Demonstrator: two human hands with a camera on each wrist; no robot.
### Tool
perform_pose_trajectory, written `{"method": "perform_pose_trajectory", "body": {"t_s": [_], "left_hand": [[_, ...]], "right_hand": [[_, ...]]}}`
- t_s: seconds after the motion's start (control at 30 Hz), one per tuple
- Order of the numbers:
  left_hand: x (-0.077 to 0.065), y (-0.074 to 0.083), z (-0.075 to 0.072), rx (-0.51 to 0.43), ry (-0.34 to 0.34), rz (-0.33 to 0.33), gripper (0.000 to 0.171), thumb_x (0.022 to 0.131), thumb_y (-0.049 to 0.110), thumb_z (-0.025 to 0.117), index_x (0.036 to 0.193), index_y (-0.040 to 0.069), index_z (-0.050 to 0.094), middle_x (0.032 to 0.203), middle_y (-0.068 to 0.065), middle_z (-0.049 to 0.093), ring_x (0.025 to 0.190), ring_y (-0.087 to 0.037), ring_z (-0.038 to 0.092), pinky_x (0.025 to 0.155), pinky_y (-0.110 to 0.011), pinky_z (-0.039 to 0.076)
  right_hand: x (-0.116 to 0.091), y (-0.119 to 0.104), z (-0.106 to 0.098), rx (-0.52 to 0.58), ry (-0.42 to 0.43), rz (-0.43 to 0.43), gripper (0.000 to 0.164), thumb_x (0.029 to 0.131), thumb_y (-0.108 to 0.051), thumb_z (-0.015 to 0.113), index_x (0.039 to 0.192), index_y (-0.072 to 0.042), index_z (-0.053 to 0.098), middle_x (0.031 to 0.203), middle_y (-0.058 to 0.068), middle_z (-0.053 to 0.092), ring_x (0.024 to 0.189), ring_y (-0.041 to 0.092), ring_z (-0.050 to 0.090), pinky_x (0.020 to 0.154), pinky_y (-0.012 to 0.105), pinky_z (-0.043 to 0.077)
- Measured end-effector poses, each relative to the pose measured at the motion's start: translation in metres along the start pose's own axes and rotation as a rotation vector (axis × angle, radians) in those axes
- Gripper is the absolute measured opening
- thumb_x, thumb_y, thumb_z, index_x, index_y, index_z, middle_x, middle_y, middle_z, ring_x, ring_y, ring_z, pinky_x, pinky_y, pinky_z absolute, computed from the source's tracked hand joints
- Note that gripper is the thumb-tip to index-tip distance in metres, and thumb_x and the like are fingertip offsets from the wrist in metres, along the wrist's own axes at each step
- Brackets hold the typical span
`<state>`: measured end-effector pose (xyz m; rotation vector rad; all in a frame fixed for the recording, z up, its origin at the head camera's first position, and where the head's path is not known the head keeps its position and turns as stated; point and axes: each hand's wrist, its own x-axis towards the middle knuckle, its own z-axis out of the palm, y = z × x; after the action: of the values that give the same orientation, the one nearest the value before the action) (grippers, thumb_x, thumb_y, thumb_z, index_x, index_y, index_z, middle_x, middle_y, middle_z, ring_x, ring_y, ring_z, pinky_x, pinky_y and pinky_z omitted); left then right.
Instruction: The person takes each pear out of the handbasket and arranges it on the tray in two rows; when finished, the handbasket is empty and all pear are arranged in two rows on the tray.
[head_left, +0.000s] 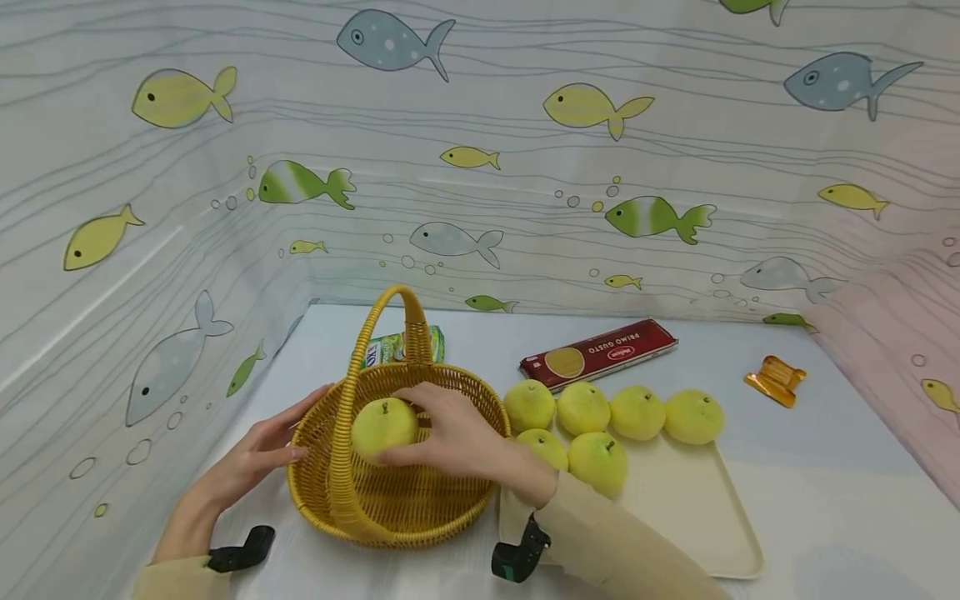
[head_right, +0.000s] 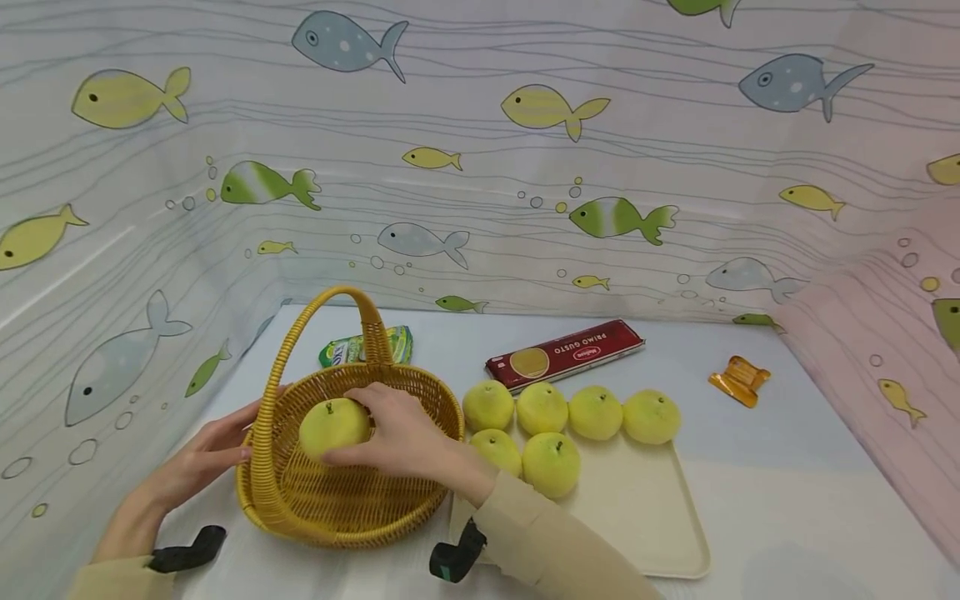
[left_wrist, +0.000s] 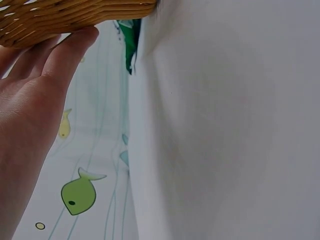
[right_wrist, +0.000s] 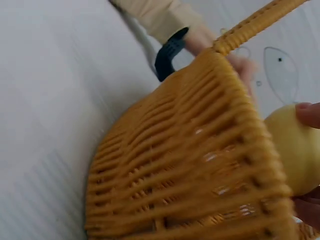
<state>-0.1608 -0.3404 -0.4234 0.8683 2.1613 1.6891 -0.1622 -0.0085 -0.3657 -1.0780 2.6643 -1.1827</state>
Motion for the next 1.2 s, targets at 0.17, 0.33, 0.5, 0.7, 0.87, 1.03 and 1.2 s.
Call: {"method": "perform_pose_trajectory", "body": {"t_s": [0.17, 0.33, 0.5, 0.7, 0.87, 1.03, 1.2], "left_hand": [[-0.003, 0.001, -0.003, 0.007, 0.005, 0.001, 0.073, 0.094, -0.009, 0.045, 0.159, -0.001, 0.011, 0.167, -0.020, 0.006, 0.150, 0.002, 0.016, 0.110, -0.010, 0.026], [-0.005, 0.001, -0.004, -0.007, 0.005, -0.005, 0.073, 0.094, -0.009, 0.044, 0.159, -0.001, 0.011, 0.167, -0.018, 0.005, 0.150, 0.004, 0.016, 0.110, -0.009, 0.026], [-0.006, 0.001, -0.002, -0.012, 0.002, -0.008, 0.073, 0.094, -0.009, 0.044, 0.159, 0.000, 0.011, 0.167, -0.018, 0.005, 0.150, 0.003, 0.015, 0.110, -0.009, 0.025], [-0.003, 0.004, 0.000, -0.028, 0.000, -0.004, 0.073, 0.095, -0.008, 0.044, 0.159, 0.000, 0.011, 0.168, -0.016, 0.006, 0.150, 0.003, 0.016, 0.110, -0.009, 0.026], [0.000, 0.006, 0.001, -0.036, -0.004, 0.009, 0.071, 0.095, -0.008, 0.044, 0.159, -0.002, 0.012, 0.168, -0.012, 0.009, 0.150, 0.003, 0.017, 0.110, -0.010, 0.026], [0.001, 0.007, 0.001, -0.026, 0.001, 0.003, 0.072, 0.095, -0.007, 0.045, 0.159, -0.002, 0.012, 0.169, -0.010, 0.010, 0.150, 0.003, 0.018, 0.110, -0.010, 0.027], [-0.001, 0.005, 0.000, -0.030, 0.003, 0.007, 0.073, 0.095, -0.008, 0.045, 0.158, -0.003, 0.011, 0.169, -0.010, 0.010, 0.150, 0.003, 0.017, 0.110, -0.010, 0.027]], "right_hand": [[-0.019, 0.004, -0.025, 0.187, 0.082, -0.027, 0.065, 0.079, -0.031, 0.086, 0.133, -0.008, 0.060, 0.125, 0.002, 0.065, 0.109, 0.012, 0.063, 0.089, 0.019, 0.053], [-0.040, 0.012, -0.050, 0.277, 0.129, -0.007, 0.067, 0.076, -0.024, 0.088, 0.134, -0.008, 0.060, 0.126, 0.002, 0.064, 0.111, 0.016, 0.064, 0.088, 0.023, 0.056], [-0.065, 0.023, -0.072, 0.239, 0.192, 0.046, 0.066, 0.072, -0.025, 0.091, 0.130, -0.009, 0.064, 0.123, 0.002, 0.066, 0.108, 0.019, 0.067, 0.085, 0.024, 0.057], [-0.097, 0.040, -0.101, 0.186, 0.250, 0.091, 0.069, 0.071, -0.026, 0.091, 0.132, -0.012, 0.063, 0.126, 0.002, 0.066, 0.107, 0.020, 0.068, 0.085, 0.025, 0.058], [-0.128, 0.055, -0.126, 0.110, 0.309, 0.134, 0.063, 0.075, -0.023, 0.089, 0.132, -0.015, 0.063, 0.126, 0.002, 0.066, 0.105, 0.017, 0.068, 0.085, 0.026, 0.058], [-0.162, 0.073, -0.145, 0.018, 0.358, 0.206, 0.062, 0.077, -0.021, 0.087, 0.133, -0.020, 0.061, 0.125, -0.002, 0.065, 0.103, 0.004, 0.065, 0.085, 0.020, 0.056], [-0.193, 0.091, -0.153, -0.040, 0.380, 0.269, 0.061, 0.078, -0.020, 0.087, 0.133, -0.023, 0.061, 0.120, -0.009, 0.065, 0.101, -0.002, 0.062, 0.083, 0.014, 0.054]]}}
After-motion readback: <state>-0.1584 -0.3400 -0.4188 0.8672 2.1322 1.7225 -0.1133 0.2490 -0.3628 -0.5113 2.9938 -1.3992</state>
